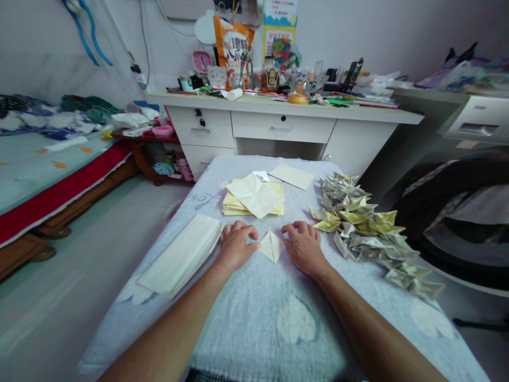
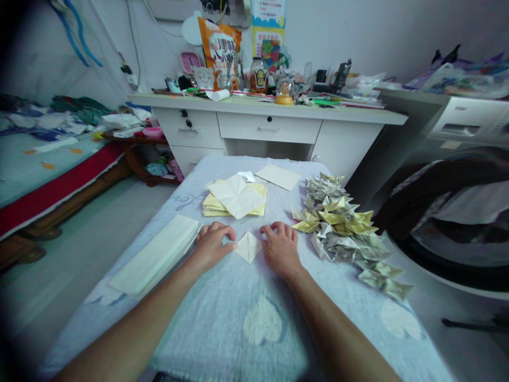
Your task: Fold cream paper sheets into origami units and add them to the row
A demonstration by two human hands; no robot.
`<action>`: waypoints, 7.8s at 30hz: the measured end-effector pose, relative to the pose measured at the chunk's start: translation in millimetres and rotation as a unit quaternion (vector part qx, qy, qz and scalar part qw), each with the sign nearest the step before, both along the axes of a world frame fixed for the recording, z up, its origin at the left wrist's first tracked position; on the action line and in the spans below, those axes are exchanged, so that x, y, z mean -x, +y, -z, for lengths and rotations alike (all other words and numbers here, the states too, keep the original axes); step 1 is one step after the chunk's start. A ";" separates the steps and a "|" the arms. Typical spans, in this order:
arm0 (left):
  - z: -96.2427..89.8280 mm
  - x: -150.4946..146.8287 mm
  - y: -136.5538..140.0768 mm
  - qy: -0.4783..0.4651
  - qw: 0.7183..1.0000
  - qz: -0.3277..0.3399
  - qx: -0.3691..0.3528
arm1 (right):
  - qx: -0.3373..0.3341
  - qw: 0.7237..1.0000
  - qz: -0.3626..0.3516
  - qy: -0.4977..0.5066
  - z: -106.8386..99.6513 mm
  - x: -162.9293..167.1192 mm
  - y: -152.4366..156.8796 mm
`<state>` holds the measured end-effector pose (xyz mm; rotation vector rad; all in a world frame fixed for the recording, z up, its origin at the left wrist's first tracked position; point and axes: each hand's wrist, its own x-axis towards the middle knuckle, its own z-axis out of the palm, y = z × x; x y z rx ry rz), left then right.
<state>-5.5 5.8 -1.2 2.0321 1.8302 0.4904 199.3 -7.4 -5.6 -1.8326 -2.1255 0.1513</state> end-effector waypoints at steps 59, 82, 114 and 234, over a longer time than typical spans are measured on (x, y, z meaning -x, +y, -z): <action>-5.3 -18.6 -5.5 -0.435 0.890 0.129 0.038 | -0.020 0.902 -0.193 0.384 -12.8 5.8 -0.9; -10.7 -21.2 -10.8 -0.226 0.950 0.192 -0.103 | -0.064 0.968 -0.202 0.137 -8.8 10.8 -5.3; -5.6 -11.5 -13.0 -0.034 0.955 0.229 -0.185 | -0.005 0.974 -0.198 0.111 -7.2 7.5 -3.4; -4.5 -2.1 -1.4 -0.022 0.989 0.145 -0.033 | 0.016 0.991 -0.101 0.085 -3.7 2.2 5.8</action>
